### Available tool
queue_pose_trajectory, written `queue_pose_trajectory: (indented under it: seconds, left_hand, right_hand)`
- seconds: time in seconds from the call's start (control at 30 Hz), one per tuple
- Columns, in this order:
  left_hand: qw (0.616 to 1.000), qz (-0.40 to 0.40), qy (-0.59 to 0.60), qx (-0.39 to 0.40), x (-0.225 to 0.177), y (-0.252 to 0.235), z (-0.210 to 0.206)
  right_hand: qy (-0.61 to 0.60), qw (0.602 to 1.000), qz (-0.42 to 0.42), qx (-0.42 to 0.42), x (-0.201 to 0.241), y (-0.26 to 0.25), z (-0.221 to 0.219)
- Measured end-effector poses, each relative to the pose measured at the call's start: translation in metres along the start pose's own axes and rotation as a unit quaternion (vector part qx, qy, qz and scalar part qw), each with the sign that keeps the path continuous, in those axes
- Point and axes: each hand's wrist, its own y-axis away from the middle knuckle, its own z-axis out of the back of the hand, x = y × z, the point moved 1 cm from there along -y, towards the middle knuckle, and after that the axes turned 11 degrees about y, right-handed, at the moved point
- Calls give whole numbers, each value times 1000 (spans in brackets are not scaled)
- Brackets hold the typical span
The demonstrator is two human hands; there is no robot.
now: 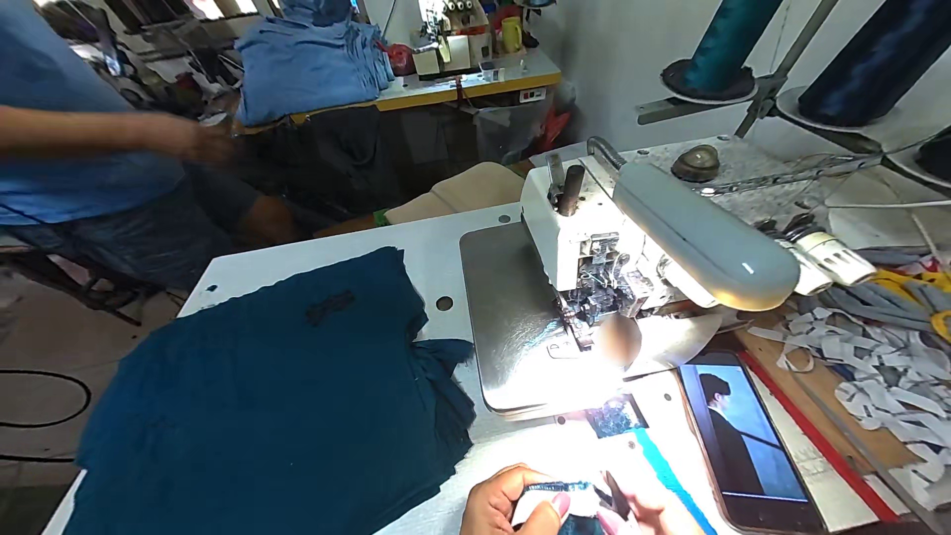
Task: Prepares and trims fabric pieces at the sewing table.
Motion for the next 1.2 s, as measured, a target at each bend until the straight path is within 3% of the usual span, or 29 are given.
queue_pose_trajectory:
  seconds: [0.17,0.23,0.43,0.63,0.8,1.2]
  left_hand:
    - [999,-12,10,47,1,-1,3]
    - [999,-16,16,46,1,-2,3]
    - [1000,0,7,-1,3,-4,-1]
    - [999,23,0,-28,1,-4,-1]
    - [999,37,17,-30,1,-3,-1]
    - [999,33,31,-18,2,-2,2]
  right_hand:
    - [-50,985,-98,137,8,-19,18]
    - [-45,981,-95,164,6,-26,22]
    - [169,985,-7,42,11,-26,26]
    - [110,990,11,84,27,-4,8]
    - [113,992,55,25,7,1,-4]
    - [105,991,81,26,4,-1,-4]
